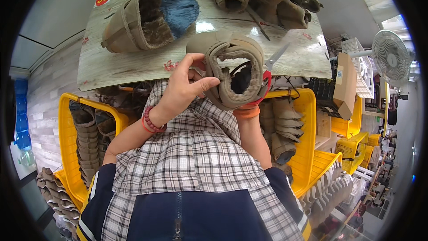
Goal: The person uses scissors to trim the edges of several beige fabric pieces with blue lining. They repeatedly pick up each piece, cut along the edges, and place the trimmed items into a yellow bin.
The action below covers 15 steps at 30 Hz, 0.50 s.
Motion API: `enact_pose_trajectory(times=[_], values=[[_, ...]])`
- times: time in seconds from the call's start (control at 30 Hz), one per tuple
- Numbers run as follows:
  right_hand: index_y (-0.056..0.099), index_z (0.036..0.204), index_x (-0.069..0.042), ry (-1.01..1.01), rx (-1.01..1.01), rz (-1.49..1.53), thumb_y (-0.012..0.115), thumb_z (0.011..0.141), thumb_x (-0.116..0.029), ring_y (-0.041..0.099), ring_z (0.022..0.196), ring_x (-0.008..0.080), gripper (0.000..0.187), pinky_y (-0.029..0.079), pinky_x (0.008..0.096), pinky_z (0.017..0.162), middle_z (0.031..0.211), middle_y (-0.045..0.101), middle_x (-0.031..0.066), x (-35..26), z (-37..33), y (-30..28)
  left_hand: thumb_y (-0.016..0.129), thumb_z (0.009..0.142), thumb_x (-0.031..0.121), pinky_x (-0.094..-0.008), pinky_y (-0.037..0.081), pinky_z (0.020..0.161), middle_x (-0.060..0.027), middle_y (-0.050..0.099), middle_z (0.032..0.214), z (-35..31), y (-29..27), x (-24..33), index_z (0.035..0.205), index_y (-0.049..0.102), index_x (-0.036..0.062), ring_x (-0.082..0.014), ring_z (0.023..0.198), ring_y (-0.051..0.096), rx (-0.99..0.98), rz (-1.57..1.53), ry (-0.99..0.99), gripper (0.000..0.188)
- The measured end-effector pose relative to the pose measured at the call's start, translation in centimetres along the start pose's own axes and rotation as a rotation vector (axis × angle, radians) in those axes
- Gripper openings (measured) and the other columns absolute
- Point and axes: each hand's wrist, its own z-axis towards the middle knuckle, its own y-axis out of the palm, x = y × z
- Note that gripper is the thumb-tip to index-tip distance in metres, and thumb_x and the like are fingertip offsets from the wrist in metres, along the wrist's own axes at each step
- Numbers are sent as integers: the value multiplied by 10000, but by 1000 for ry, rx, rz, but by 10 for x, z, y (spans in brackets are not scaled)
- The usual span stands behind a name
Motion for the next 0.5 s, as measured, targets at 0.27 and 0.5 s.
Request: enact_pose_trajectory(times=[0.27,0.5], values=[[443,1308,-71,46,-233,215,383,907,-519,509,1140,287,605,444,427,957,1292,501,138,1,-8,31,531,797,133,-345,450,775,-143,481,985,-3,2,11,1253,440,-74,-251,848,521,38,123,61,510],[473,1270,-38,-180,-204,57,454,951,-324,492,1182,233,428,407,369,1005,1312,496,128,-24,-1,36,545,866,196,-325,431,797,-149,492,1024,-7,-4,13,1284,426,-68,-221,864,511,6,130,128,508]])
